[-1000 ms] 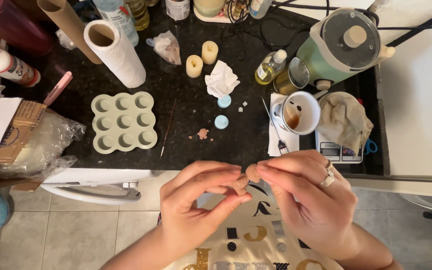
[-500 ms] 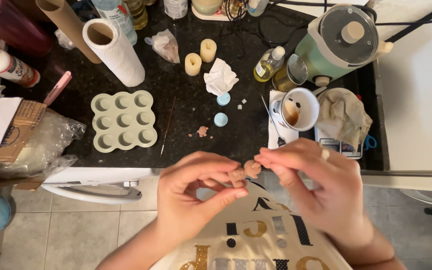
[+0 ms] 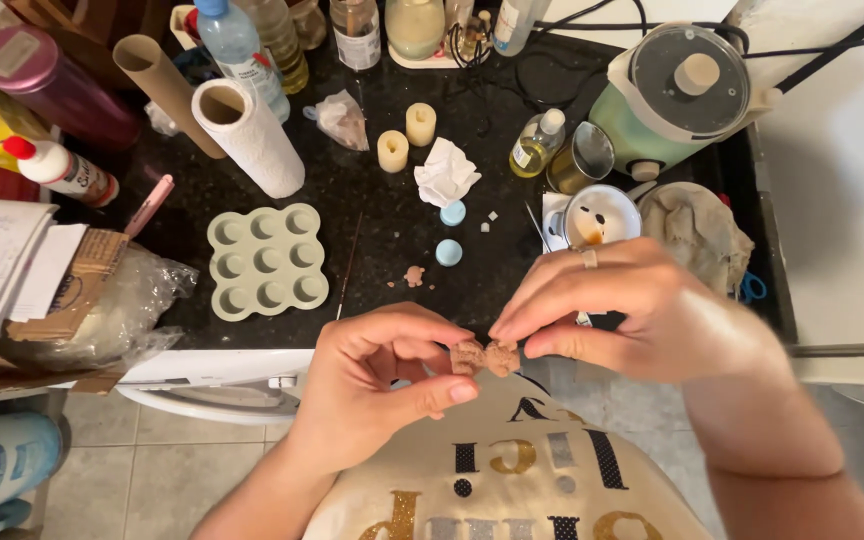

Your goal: Checking the temperature of melted wax using a digital thermometer and inspecting small wax pieces

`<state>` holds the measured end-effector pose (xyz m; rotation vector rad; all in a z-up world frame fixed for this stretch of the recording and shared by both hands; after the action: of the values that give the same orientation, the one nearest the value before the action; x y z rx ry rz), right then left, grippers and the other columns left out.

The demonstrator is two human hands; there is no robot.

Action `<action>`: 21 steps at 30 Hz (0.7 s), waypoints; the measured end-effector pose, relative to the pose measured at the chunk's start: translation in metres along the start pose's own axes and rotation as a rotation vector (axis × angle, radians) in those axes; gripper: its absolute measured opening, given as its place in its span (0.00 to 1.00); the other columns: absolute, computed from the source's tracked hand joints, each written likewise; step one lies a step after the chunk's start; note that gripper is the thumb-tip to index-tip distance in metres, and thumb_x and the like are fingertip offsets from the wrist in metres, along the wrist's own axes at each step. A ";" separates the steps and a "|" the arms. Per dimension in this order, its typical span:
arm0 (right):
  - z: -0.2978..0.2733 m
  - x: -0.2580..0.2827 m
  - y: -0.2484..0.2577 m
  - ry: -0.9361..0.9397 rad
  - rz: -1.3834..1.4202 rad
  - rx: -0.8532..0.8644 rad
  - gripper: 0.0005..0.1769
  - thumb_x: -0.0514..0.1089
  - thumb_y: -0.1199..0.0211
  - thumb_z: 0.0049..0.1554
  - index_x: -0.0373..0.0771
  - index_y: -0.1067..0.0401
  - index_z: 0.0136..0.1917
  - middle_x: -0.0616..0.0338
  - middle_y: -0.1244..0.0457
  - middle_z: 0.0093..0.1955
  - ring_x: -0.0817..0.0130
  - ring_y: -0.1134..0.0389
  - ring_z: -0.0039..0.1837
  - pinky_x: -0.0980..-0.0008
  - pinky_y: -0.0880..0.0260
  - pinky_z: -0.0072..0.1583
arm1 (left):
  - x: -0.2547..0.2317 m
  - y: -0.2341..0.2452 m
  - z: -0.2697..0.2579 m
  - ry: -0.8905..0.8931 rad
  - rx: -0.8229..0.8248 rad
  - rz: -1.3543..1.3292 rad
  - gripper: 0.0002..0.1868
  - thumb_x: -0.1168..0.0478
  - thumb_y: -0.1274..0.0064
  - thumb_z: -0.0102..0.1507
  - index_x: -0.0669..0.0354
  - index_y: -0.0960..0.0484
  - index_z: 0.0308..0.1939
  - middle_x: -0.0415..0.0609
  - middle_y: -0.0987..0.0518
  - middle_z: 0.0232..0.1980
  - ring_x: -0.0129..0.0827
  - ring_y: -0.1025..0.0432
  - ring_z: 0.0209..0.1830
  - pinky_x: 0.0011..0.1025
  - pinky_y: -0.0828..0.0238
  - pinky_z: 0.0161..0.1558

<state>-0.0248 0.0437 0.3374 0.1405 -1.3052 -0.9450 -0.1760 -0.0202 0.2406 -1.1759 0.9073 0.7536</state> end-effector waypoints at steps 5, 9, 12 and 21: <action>0.004 0.004 0.002 0.038 -0.070 0.096 0.10 0.35 0.30 0.55 0.39 0.22 0.52 0.57 0.27 0.51 0.69 0.22 0.47 0.75 0.18 0.49 | 0.001 -0.001 -0.001 0.054 0.009 -0.038 0.17 0.72 0.34 0.58 0.68 0.17 0.50 0.57 0.18 0.41 0.34 0.21 0.32 0.25 0.18 0.31; 0.004 0.006 0.002 0.057 -0.140 0.141 0.09 0.37 0.32 0.57 0.40 0.22 0.53 0.60 0.28 0.51 0.69 0.23 0.48 0.74 0.19 0.50 | 0.001 -0.003 -0.002 0.070 0.017 -0.042 0.17 0.72 0.35 0.59 0.69 0.18 0.51 0.58 0.18 0.45 0.43 0.15 0.41 0.26 0.17 0.31; 0.004 0.007 0.002 0.066 -0.145 0.146 0.08 0.37 0.33 0.57 0.40 0.22 0.52 0.60 0.28 0.51 0.70 0.23 0.47 0.74 0.20 0.50 | 0.003 -0.004 -0.003 0.067 0.014 -0.066 0.17 0.72 0.35 0.59 0.69 0.18 0.52 0.59 0.18 0.47 0.45 0.15 0.42 0.27 0.16 0.35; 0.000 0.006 0.003 0.076 -0.196 0.148 0.15 0.39 0.33 0.59 0.40 0.26 0.59 0.56 0.28 0.50 0.65 0.25 0.46 0.69 0.22 0.48 | 0.009 -0.002 -0.002 0.095 -0.011 -0.082 0.16 0.73 0.36 0.60 0.67 0.19 0.52 0.58 0.17 0.48 0.47 0.15 0.43 0.27 0.16 0.34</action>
<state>-0.0237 0.0415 0.3443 0.4217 -1.3068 -0.9982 -0.1703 -0.0221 0.2331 -1.2594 0.9287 0.6417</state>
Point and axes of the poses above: each hand's wrist, its own z-axis towards the middle knuckle, its own y-axis out of the back of the hand, x = y × z, the point moved 7 cm from there along z, towards the middle knuckle
